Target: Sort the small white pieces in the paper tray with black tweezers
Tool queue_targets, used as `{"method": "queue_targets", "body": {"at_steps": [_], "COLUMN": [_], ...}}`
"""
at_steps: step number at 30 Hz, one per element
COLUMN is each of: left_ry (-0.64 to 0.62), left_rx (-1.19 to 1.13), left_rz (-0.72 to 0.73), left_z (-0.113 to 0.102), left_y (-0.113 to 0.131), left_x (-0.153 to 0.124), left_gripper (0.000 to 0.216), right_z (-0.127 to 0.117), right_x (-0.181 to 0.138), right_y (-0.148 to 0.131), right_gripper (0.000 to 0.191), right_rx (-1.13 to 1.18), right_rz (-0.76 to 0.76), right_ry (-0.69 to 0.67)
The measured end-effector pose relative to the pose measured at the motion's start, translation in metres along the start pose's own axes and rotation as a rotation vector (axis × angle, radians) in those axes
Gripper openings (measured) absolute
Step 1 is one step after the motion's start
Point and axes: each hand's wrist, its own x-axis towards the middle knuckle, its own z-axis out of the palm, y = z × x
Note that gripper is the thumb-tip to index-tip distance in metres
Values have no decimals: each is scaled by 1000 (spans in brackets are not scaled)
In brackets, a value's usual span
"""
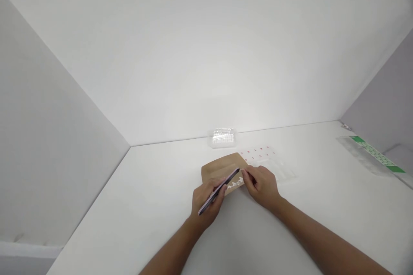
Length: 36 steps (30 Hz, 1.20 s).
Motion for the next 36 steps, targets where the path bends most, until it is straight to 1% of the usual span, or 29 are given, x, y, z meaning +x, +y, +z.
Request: {"method": "queue_targets", "body": {"at_steps": [3, 6, 11, 16, 23, 25, 29, 31, 34, 36], "left_ry": [14, 40, 34, 2, -14, -21, -44, -63, -88, -91], "left_rx": [-34, -76, -159, -229, -265, -249, -239, -227, -180, -158], "left_rz": [-52, -147, -287, -359, -417, -425, -396, -358, -291, -255], "left_z": [-1, -2, -1, -1, -1, -1, -2, -2, -3, -2], "left_y": [1, 3, 6, 9, 4, 3, 5, 7, 7, 4], "left_x": [0, 2, 4, 5, 5, 4, 5, 5, 5, 5], "left_gripper": [20, 19, 22, 24, 30, 30, 25, 23, 21, 21], "right_z": [0, 1, 3, 2, 2, 2, 2, 2, 2, 3], "right_x": [1, 0, -3, -4, -3, -4, -6, -5, -3, -2], "right_y": [4, 7, 3, -5, -4, -9, -23, -25, -21, -19], "right_gripper": [37, 38, 37, 36, 36, 35, 32, 32, 33, 34], "right_rx": [9, 19, 48, 32, -10, -19, 25, 27, -21, -34], "right_rz": [35, 72, 58, 30, 12, -28, -125, -114, -56, -41], "right_ry": [-13, -32, -56, -39, 8, 4, -68, -66, 0, 9]}}
